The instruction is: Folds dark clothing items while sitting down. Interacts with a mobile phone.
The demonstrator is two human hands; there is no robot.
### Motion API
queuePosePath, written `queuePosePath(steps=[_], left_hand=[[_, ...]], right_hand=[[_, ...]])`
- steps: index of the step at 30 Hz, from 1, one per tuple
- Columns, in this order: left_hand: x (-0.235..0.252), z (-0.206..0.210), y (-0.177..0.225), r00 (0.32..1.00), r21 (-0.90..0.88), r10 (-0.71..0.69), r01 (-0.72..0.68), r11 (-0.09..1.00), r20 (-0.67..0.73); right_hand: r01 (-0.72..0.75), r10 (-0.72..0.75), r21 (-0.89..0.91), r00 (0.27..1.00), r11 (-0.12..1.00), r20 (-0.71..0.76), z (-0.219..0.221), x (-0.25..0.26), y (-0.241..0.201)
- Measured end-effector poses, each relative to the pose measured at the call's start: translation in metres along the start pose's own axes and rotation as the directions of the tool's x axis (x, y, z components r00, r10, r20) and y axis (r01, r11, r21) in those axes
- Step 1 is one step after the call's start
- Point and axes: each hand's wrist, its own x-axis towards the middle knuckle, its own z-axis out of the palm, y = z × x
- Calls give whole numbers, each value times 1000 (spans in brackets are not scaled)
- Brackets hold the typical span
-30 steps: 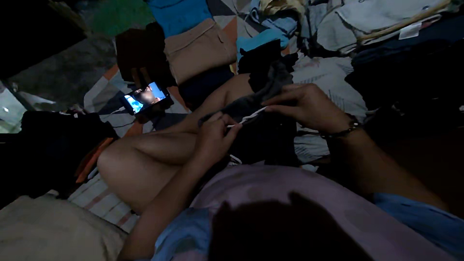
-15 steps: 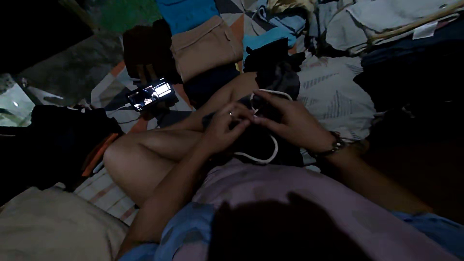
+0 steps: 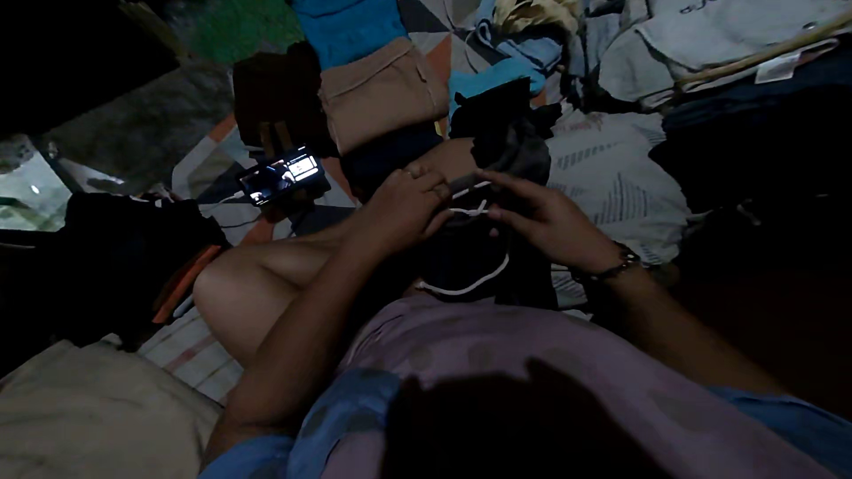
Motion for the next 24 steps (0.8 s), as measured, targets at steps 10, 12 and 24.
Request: queuePosePath(steps=[10,12,24], left_hand=[[-35,-1,-18,995,8,-82,83,997,-57],[-45,-9,-21,991,29,-129,130,991,-33],[-65,-35,13,873,-159,-484,488,858,64]], right_hand=[[119,-120,-278,993,953,15,-14,4,2],[68,-60,-252,997,965,39,-16,4,2],[185,-182,36,981,982,-68,-13,2,-5]])
